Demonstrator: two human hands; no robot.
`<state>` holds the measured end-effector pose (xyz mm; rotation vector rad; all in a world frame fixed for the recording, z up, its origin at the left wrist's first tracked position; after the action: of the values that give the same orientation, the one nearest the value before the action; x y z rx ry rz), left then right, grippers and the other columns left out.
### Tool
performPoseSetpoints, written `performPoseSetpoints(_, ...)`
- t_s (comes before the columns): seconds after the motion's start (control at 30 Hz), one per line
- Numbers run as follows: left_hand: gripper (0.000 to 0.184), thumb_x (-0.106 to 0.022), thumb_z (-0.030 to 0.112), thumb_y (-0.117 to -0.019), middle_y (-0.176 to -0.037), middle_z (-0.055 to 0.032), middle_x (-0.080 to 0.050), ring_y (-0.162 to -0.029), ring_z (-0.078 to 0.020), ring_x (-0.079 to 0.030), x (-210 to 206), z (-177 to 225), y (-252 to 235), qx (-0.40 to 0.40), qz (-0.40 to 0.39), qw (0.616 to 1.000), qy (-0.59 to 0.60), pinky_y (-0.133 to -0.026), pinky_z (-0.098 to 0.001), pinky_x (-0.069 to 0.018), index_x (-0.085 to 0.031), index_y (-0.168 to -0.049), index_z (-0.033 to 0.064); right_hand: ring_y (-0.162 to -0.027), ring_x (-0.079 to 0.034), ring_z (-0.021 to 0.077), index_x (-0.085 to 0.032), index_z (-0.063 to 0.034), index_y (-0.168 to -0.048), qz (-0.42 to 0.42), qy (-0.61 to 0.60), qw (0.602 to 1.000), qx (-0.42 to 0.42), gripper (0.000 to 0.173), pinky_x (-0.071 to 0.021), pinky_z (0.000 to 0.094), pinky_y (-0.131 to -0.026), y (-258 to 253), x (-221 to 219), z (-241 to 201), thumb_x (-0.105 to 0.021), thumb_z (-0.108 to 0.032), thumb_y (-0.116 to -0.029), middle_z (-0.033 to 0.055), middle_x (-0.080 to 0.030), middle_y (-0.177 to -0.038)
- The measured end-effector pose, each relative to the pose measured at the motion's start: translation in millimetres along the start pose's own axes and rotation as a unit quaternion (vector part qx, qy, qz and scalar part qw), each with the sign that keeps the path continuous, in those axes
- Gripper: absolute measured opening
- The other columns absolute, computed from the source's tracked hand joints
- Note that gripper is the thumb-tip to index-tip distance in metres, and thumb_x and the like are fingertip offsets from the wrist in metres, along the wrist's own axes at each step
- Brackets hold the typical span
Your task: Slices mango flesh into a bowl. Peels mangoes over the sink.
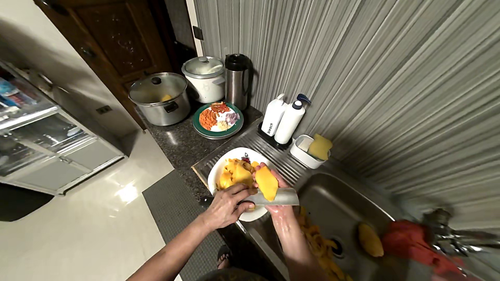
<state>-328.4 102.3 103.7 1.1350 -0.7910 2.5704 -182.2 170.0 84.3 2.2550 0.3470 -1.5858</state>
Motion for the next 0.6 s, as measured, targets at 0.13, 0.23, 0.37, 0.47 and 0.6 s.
performPoseSetpoints(0.13,0.037,-0.054,0.044,-0.1048,-0.123,-0.0057,-0.069,-0.109,-0.0155,-0.068,-1.0,-1.3,-3.4,0.002,-0.003,1.000,0.005,-0.090,-0.0370,-0.0588,-0.068,-0.131,0.0214,-0.089,-0.071,0.0226,-0.056,-0.0045,-0.127,-0.002,-0.008,1.000,0.002,0.039,-0.0606,0.0328,-0.069,1.1,0.5,-0.7,-0.032,-0.027,-0.1058,0.0141,-0.069,-0.110)
performPoseSetpoints(0.23,0.038,-0.054,0.045,-0.1046,-0.123,-0.0050,-0.069,-0.108,-0.0153,-0.069,3.3,-8.6,0.0,0.015,-0.007,1.000,-0.001,-0.088,-0.0381,-0.0594,-0.067,-0.131,0.0216,-0.092,-0.072,0.0248,-0.055,-0.0040,-0.127,-0.020,-0.025,0.999,0.022,0.040,-0.0619,0.0356,-0.071,3.8,2.2,-15.3,-0.031,-0.028,-0.1062,0.0154,-0.069,-0.112)
performPoseSetpoints(0.37,0.038,-0.055,0.044,-0.1046,-0.123,-0.0060,-0.069,-0.106,-0.0162,-0.069,3.6,-10.9,-5.7,0.023,-0.017,1.000,-0.001,-0.088,-0.0393,-0.0594,-0.068,-0.131,0.0201,-0.094,-0.071,0.0248,-0.055,-0.0040,-0.129,-0.020,-0.027,0.999,0.039,0.042,-0.0617,0.0354,-0.073,-0.4,5.0,-14.3,-0.029,-0.029,-0.1079,0.0155,-0.068,-0.113)
performPoseSetpoints(0.47,0.038,-0.053,0.044,-0.1053,-0.122,-0.0062,-0.069,-0.106,-0.0168,-0.069,1.7,-7.6,-13.7,0.026,-0.021,0.999,0.008,-0.088,-0.0397,-0.0591,-0.068,-0.130,0.0187,-0.097,-0.071,0.0212,-0.057,-0.0043,-0.126,0.014,-0.015,0.999,0.038,0.040,-0.0605,0.0327,-0.079,-3.1,2.7,-2.8,-0.028,-0.026,-0.1084,0.0129,-0.070,-0.110)
performPoseSetpoints(0.6,0.039,-0.052,0.044,-0.1056,-0.123,-0.0062,-0.070,-0.108,-0.0168,-0.069,2.1,-8.9,-12.5,0.032,-0.026,0.999,0.002,-0.089,-0.0397,-0.0589,-0.068,-0.131,0.0194,-0.100,-0.071,0.0231,-0.057,-0.0010,-0.126,0.021,-0.033,0.998,0.041,0.041,-0.0605,0.0335,-0.083,-0.4,3.5,-5.1,-0.029,-0.024,-0.1078,0.0155,-0.070,-0.111)
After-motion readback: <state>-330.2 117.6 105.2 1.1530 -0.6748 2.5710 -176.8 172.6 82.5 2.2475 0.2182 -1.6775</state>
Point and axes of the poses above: each hand's wrist, its own y-axis away from the middle knuckle, its own x-axis out of the back of the hand, z = x × y, the point moved 5 cm from there along -y, towards the middle knuckle
